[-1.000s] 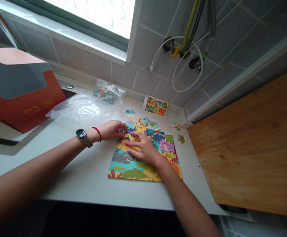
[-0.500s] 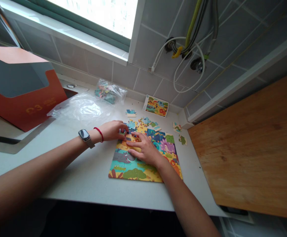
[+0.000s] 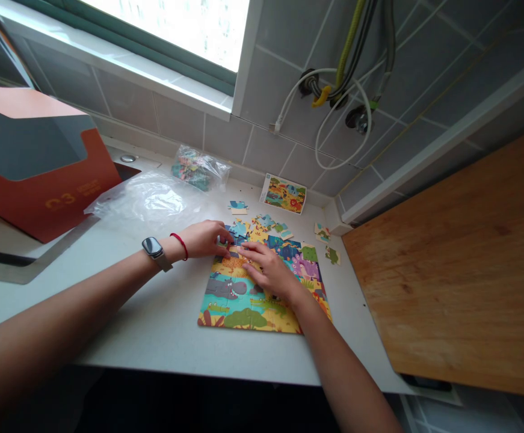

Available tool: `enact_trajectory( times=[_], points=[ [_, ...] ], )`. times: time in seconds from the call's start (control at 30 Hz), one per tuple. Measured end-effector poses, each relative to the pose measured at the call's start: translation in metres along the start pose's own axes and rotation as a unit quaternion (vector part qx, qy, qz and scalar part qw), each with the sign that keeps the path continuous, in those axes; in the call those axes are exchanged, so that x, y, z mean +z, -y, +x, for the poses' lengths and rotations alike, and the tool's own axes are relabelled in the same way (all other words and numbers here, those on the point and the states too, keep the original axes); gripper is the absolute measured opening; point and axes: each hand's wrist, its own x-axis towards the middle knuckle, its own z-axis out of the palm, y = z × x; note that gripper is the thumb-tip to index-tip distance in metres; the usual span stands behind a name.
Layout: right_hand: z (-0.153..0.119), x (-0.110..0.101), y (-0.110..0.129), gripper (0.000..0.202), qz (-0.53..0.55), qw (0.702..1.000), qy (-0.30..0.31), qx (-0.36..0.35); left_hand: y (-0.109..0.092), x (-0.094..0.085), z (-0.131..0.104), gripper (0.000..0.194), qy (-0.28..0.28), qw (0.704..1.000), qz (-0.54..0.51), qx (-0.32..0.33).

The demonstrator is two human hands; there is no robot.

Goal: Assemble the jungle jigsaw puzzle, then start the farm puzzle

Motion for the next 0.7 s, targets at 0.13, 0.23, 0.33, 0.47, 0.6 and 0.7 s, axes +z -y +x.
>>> enact_trajectory(
  times=[0.13, 0.23, 0.33, 0.47, 0.6, 0.7],
  points=[
    [-0.001, -0.025, -0.011, 0.035, 0.020, 0.982, -0.184, 0.043, 0.001, -0.003, 0.000, 0.033, -0.002, 1.000, -0.022, 0.011],
    [-0.008, -0.048, -0.023, 0.030, 0.017, 0.952, -0.287, 0.101, 0.001, -0.003, -0.001, 0.039, -0.015, 0.999, -0.018, 0.026],
    [-0.024, -0.066, -0.041, 0.026, 0.025, 0.935, -0.324, 0.145, 0.003, -0.001, 0.000, 0.042, -0.035, 0.999, -0.005, 0.035],
    [-0.058, -0.084, -0.070, 0.023, 0.030, 0.921, -0.338, 0.192, 0.006, 0.004, 0.001, 0.041, -0.087, 0.995, 0.025, 0.050],
    [-0.090, -0.090, -0.091, 0.025, 0.075, 0.892, -0.368, 0.252, -0.009, 0.009, -0.004, 0.038, -0.175, 0.979, 0.017, 0.101],
    [-0.100, -0.088, -0.095, 0.027, 0.109, 0.872, -0.380, 0.289, -0.040, 0.020, -0.013, 0.034, -0.182, 0.967, -0.006, 0.181]
  ],
)
